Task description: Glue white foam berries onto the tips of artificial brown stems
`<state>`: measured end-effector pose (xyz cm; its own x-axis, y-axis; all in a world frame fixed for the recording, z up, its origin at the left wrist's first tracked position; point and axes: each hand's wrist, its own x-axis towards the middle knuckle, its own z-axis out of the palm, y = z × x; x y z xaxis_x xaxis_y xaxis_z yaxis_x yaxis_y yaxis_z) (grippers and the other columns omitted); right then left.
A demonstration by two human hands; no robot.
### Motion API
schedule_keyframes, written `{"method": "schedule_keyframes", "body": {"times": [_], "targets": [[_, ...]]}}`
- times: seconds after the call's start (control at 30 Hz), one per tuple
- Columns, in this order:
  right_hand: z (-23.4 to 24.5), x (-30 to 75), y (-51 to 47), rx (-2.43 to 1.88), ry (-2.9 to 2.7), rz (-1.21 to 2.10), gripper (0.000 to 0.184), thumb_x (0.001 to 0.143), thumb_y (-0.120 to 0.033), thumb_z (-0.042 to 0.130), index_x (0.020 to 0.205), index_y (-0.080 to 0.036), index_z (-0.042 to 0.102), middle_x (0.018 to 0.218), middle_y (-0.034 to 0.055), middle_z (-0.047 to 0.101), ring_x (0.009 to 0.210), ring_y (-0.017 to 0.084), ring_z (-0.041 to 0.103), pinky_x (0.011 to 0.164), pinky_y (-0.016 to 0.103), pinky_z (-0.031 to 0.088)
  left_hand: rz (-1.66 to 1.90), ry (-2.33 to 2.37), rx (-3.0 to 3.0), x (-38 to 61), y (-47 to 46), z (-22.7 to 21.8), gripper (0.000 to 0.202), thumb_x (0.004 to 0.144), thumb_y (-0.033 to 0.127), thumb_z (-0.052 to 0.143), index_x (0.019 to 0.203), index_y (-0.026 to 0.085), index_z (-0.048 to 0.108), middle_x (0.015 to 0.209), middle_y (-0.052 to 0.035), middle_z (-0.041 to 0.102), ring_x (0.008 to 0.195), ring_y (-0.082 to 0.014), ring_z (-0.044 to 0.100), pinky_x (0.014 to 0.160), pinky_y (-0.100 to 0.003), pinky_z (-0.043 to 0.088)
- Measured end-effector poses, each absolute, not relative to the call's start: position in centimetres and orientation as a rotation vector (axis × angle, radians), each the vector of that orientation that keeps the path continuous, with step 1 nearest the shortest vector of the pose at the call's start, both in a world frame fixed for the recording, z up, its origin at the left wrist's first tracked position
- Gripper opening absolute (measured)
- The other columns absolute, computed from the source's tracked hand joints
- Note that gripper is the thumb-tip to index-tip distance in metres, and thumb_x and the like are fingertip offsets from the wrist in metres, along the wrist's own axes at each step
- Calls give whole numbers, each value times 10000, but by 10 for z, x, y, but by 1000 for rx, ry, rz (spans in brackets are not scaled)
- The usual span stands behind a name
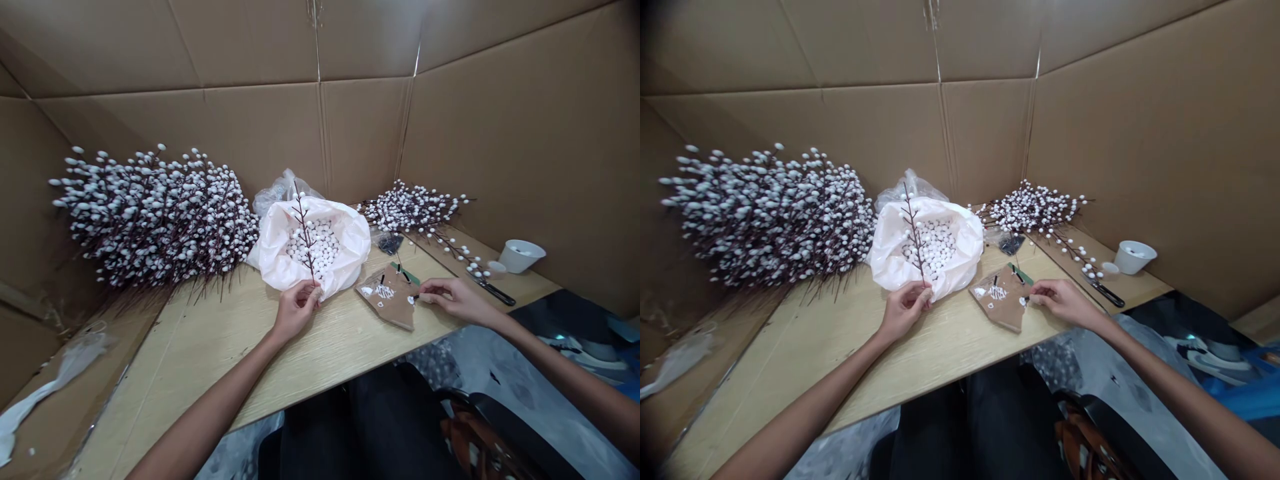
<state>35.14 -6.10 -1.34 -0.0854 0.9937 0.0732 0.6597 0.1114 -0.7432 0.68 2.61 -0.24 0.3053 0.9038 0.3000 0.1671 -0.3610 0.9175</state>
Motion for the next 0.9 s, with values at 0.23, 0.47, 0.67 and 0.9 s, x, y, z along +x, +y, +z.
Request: {"method": "schedule_keyframes", "body": {"times": [0.23,0.47,0.67,0.9], "targets": [[-17,351,-60,-1627,-1858,724,261,835,-431,532,810,-202,654,856,66,695,823,247,623,755,351,470,1108,974,1747,7,26,-2,250,781,375,649,866,139,647,677,-19,647,548,-124,621,521,-221,509],[-12,349,-62,-1632,-1907,715,268,848,-392,509,856,-168,656,879,80,698,826,239,624,751,334,448,1106,958,1760,6,28,-5,238,788,362,642,868,138,638,706,-19,639,546,-114,609,522,-217,502],[-13,350,-61,-1602,-1916,753,251,844,-370,521,851,-160,659,882,80,689,830,234,616,747,322,438,1100,959,1751,6,28,-5,238,789,355,644,871,131,638,725,-25,633,554,-111,608,525,-216,496],[-14,352,-61,-1531,-1734,945,304,798,-459,593,817,-162,651,884,78,677,850,223,613,755,298,450,1101,964,1752,6,29,-7,229,795,355,643,852,133,640,739,-26,631,550,-106,605,513,-209,482]]}}
